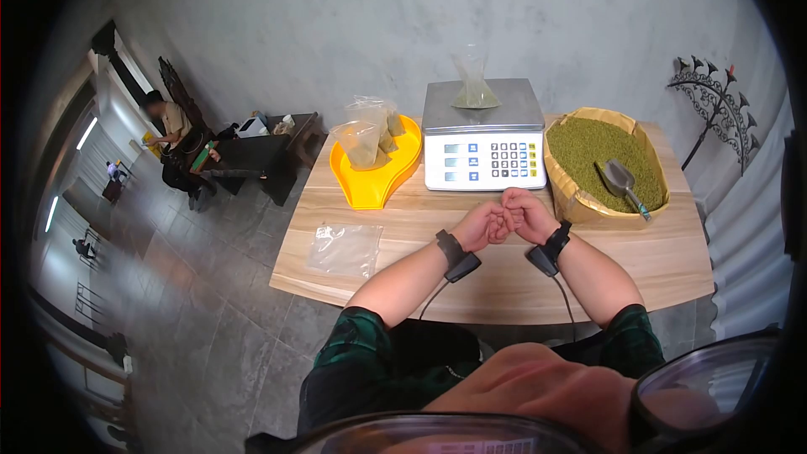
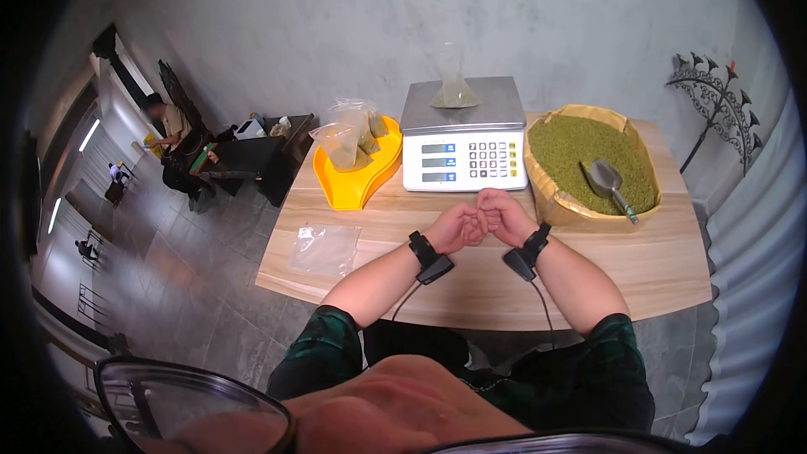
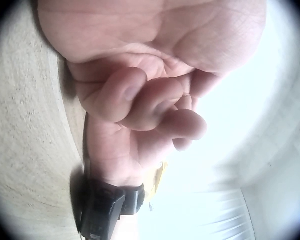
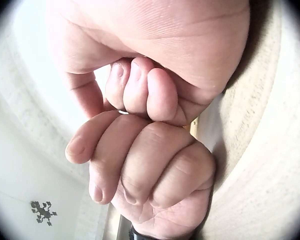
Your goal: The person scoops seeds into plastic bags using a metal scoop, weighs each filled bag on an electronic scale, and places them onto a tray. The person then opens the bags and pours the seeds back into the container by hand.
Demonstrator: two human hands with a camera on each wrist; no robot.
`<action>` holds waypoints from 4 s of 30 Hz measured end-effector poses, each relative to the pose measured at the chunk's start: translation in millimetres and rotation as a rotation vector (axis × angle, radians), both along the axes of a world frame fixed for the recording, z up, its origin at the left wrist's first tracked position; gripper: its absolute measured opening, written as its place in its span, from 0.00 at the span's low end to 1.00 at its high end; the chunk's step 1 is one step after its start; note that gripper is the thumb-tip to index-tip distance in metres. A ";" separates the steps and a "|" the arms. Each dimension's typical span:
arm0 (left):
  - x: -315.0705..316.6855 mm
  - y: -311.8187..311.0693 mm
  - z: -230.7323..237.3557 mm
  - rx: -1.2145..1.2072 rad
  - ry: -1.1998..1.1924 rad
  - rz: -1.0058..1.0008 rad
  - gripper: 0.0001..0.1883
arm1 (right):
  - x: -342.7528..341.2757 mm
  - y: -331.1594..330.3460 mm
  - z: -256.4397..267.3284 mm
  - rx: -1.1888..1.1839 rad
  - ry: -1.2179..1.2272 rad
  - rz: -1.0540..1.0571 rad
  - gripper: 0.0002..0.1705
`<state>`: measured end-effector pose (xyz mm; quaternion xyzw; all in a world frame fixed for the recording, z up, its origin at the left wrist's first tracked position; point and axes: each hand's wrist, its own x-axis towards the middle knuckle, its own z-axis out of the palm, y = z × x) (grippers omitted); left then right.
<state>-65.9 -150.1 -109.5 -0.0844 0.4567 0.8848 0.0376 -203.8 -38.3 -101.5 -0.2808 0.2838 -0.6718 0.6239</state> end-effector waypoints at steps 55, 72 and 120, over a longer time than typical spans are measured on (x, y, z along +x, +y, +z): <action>2.2 0.5 -0.9 0.017 -0.008 0.002 0.22 | -1.6 -0.8 -3.3 0.020 0.003 0.001 0.02; 4.1 3.3 0.8 -0.022 -0.040 0.054 0.22 | -3.3 -0.6 -3.1 0.023 -0.022 0.036 0.03; 160.8 -115.1 191.6 -0.999 -0.389 1.105 0.12 | 1.1 -10.5 -8.4 0.007 0.055 0.111 0.04</action>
